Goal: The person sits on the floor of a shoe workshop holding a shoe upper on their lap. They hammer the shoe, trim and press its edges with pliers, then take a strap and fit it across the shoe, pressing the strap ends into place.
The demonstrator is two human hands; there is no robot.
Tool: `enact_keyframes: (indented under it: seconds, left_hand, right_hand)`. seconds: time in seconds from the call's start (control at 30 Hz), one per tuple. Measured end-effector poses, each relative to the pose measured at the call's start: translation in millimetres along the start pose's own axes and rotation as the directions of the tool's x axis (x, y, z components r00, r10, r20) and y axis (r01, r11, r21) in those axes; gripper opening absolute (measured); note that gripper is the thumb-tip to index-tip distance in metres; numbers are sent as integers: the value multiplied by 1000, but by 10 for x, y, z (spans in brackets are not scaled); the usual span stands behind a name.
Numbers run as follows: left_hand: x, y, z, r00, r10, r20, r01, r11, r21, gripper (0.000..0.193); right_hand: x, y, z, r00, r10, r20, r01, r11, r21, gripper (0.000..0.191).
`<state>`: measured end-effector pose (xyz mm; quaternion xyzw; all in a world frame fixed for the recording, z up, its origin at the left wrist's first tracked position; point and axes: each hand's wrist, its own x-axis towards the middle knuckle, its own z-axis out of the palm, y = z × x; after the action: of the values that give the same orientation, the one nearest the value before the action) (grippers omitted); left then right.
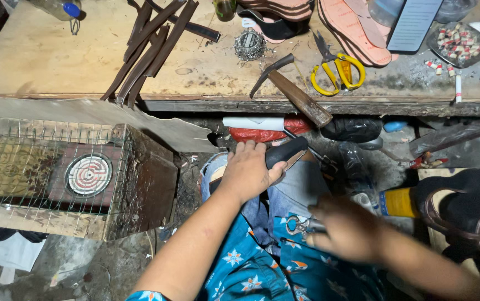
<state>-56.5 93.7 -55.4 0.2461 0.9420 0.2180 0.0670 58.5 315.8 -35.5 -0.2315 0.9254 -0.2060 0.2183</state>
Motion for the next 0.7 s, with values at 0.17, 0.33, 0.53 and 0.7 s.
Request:
enact_keyframes:
  seconds: [0.17,0.33,0.53,0.7]
  left_hand:
    - [1,-11,-45,999,43,26,-42,999,-22,63]
    - [15,-130,-249,982,6,190,12,996,-93,70]
    - [147,-410,-197,878,125,461,191,793,-578,79]
    - [276,-548,-28,817,169,552,330,648,-687,70]
  right_hand:
    - [598,149,-519,788,-103,-607,-94,954,-284,52]
    - [1102,319,-784,754,57,-655,-302,915,-269,70]
    - [1129,403,-742,700,75,-711,-115,993,-9,44]
    - [611,230,-450,797,415,-438,-68,784,617,32]
